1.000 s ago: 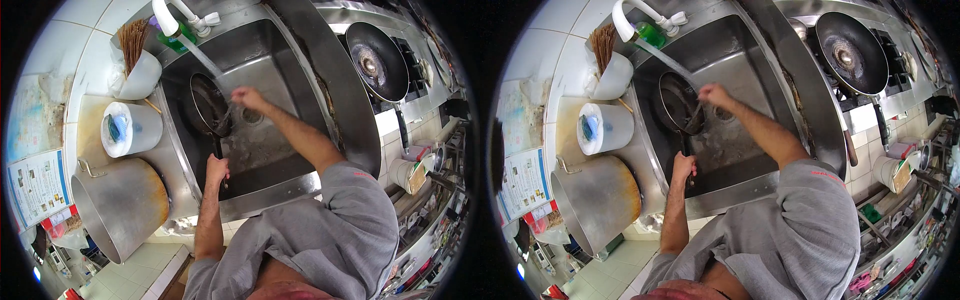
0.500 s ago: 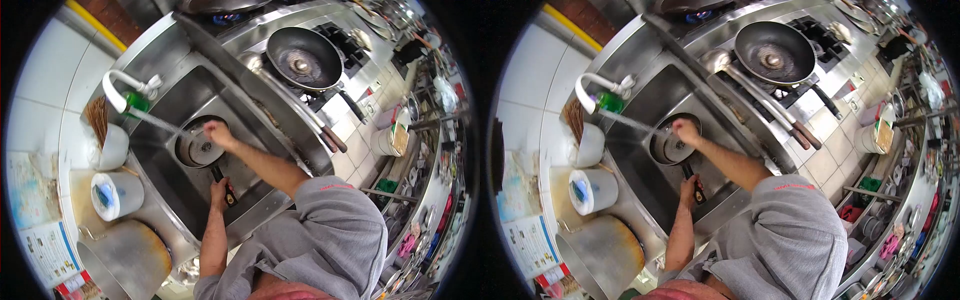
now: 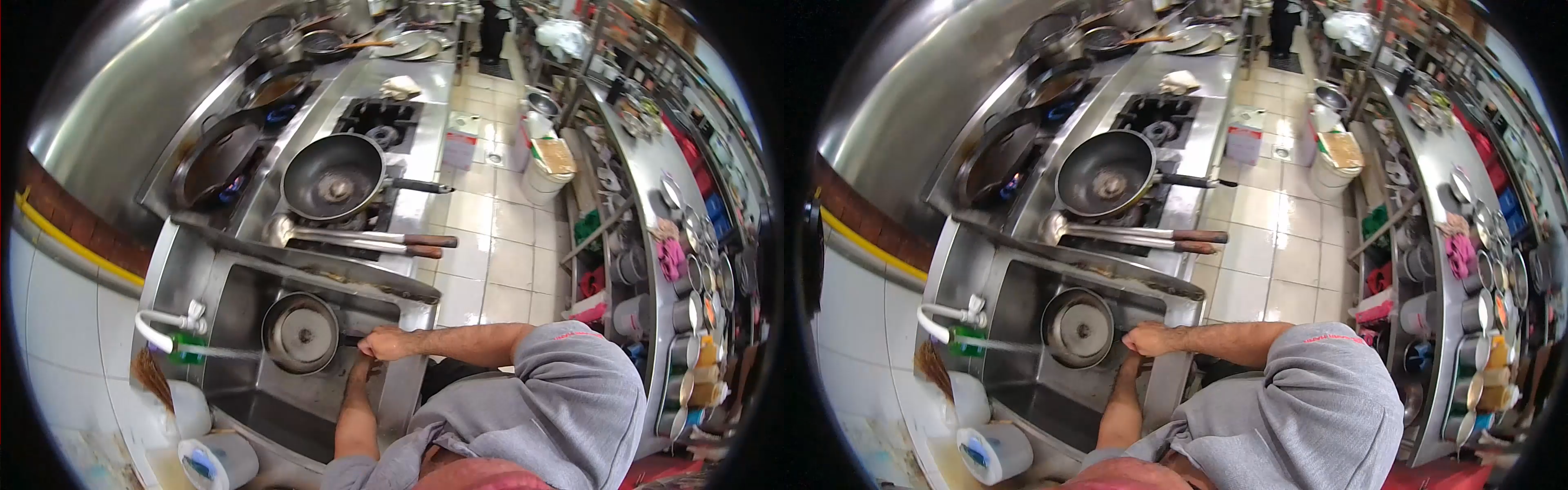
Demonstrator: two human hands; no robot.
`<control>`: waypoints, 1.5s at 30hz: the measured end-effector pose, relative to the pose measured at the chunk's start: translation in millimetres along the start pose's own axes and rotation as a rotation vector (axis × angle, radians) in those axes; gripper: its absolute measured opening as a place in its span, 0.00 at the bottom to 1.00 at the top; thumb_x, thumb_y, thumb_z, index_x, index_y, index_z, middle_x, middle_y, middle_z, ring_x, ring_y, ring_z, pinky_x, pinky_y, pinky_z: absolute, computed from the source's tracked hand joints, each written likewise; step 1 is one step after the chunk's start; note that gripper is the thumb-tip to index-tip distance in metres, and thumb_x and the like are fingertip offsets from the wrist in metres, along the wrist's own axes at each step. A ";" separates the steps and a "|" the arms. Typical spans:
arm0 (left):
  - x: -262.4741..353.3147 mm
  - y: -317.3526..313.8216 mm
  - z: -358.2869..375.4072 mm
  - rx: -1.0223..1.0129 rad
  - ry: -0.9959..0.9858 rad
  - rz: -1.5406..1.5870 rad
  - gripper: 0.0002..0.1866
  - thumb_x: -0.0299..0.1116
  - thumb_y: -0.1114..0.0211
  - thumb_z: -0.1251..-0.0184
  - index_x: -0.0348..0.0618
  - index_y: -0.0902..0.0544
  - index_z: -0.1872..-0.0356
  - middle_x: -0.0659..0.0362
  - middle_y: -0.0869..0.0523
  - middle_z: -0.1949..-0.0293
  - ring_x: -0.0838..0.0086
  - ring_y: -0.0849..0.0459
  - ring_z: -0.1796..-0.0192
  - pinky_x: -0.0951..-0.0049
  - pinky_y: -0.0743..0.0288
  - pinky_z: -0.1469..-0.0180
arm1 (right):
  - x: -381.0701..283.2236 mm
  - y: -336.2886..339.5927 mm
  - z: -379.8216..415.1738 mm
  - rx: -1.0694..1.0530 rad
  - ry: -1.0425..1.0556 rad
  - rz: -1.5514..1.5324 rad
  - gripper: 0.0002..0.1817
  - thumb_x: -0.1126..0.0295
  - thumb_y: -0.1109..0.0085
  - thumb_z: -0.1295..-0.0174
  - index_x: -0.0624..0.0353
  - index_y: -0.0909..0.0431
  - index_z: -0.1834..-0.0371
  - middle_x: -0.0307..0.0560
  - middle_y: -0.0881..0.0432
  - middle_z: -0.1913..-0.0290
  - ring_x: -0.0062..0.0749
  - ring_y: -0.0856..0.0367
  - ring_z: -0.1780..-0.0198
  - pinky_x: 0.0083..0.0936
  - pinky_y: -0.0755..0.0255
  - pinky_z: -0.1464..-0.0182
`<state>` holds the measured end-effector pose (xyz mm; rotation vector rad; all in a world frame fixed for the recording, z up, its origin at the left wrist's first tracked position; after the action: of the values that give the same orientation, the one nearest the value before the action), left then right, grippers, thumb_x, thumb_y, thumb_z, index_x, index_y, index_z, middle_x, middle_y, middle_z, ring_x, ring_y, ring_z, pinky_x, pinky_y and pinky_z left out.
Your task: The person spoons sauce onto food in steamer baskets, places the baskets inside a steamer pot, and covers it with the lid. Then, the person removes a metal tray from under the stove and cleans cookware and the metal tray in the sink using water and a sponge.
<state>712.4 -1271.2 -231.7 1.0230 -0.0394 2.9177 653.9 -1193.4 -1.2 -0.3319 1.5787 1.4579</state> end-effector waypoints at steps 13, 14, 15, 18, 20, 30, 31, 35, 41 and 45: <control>222.3 -1.3 310.4 1.186 -1.181 0.044 0.21 0.27 0.41 0.36 0.36 0.36 0.44 0.52 0.26 0.53 0.69 0.24 0.60 0.73 0.28 0.58 | 44.3 93.2 183.5 0.417 0.067 -0.223 0.18 0.73 0.43 0.52 0.63 0.24 0.55 0.51 0.20 0.62 0.44 0.21 0.59 0.35 0.27 0.57; 232.9 -6.5 315.7 1.168 -1.218 0.088 0.21 0.28 0.41 0.36 0.36 0.36 0.44 0.52 0.26 0.53 0.69 0.24 0.60 0.73 0.28 0.58 | 56.0 109.6 202.8 0.446 0.051 -0.228 0.18 0.73 0.43 0.52 0.63 0.24 0.55 0.51 0.20 0.62 0.44 0.21 0.59 0.35 0.27 0.57; 255.8 -39.3 337.4 1.254 -1.298 0.091 0.22 0.27 0.40 0.36 0.36 0.35 0.44 0.52 0.25 0.54 0.69 0.24 0.60 0.73 0.28 0.57 | 75.3 123.0 222.2 0.434 -0.050 -0.239 0.18 0.72 0.42 0.51 0.62 0.24 0.54 0.50 0.20 0.62 0.43 0.21 0.59 0.35 0.27 0.56; 306.2 -111.2 350.4 1.217 -1.664 0.156 0.22 0.41 0.34 0.39 0.37 0.31 0.52 0.54 0.25 0.63 0.70 0.26 0.72 0.70 0.28 0.67 | 128.7 156.9 291.0 0.501 -0.217 -0.283 0.19 0.70 0.42 0.50 0.61 0.23 0.53 0.50 0.19 0.61 0.42 0.20 0.58 0.34 0.27 0.56; 334.8 -148.4 330.8 1.156 -1.818 0.067 0.22 0.41 0.37 0.37 0.36 0.32 0.50 0.52 0.23 0.61 0.69 0.25 0.72 0.70 0.28 0.68 | 165.9 179.8 337.4 0.580 -0.275 -0.307 0.19 0.69 0.41 0.50 0.60 0.23 0.53 0.50 0.18 0.62 0.42 0.20 0.58 0.35 0.27 0.56; 428.1 -451.7 132.9 -0.068 -1.114 -1.008 0.24 0.28 0.35 0.42 0.35 0.31 0.44 0.52 0.25 0.56 0.69 0.26 0.63 0.72 0.29 0.58 | 333.9 206.6 551.7 0.894 -0.754 -0.380 0.19 0.67 0.43 0.47 0.58 0.25 0.50 0.51 0.19 0.63 0.42 0.21 0.59 0.35 0.27 0.56; 418.1 -473.7 112.5 -0.204 -0.995 -1.117 0.27 0.29 0.34 0.44 0.36 0.31 0.43 0.50 0.24 0.57 0.68 0.25 0.64 0.70 0.29 0.59 | 350.8 204.5 568.5 0.937 -0.838 -0.295 0.19 0.67 0.44 0.47 0.58 0.25 0.51 0.51 0.19 0.65 0.43 0.21 0.60 0.36 0.27 0.56; 405.8 -510.8 -12.2 -0.391 -0.903 -1.241 0.30 0.32 0.33 0.44 0.35 0.32 0.41 0.48 0.21 0.55 0.65 0.20 0.60 0.69 0.26 0.58 | 383.3 210.5 626.6 1.224 -0.985 -0.174 0.18 0.67 0.43 0.49 0.60 0.25 0.53 0.52 0.20 0.66 0.46 0.22 0.60 0.38 0.28 0.56; 469.9 -617.9 -76.0 -0.519 -0.918 -1.449 0.30 0.34 0.33 0.43 0.38 0.32 0.40 0.48 0.21 0.54 0.66 0.19 0.63 0.69 0.25 0.61 | 392.9 259.6 659.5 1.214 -0.993 -0.136 0.18 0.69 0.45 0.48 0.57 0.24 0.52 0.52 0.21 0.58 0.45 0.23 0.53 0.39 0.30 0.52; 528.1 -711.7 -76.2 -0.682 -1.102 -1.537 0.30 0.35 0.33 0.43 0.35 0.32 0.41 0.44 0.23 0.51 0.56 0.21 0.54 0.65 0.26 0.56 | 331.2 330.8 737.1 1.540 -1.214 0.560 0.16 0.72 0.41 0.51 0.56 0.25 0.56 0.46 0.28 0.58 0.40 0.29 0.53 0.38 0.35 0.52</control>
<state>292.2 -537.3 44.2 1.3638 -0.1665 0.7380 560.3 -327.4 59.7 1.6315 1.2338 0.1788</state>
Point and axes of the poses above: each hand's wrist, its own z-axis away from the middle knuckle, its own y-axis out of the back of the hand, x = y × z, the point moved 8 cm from there along -z, towards the middle knuckle
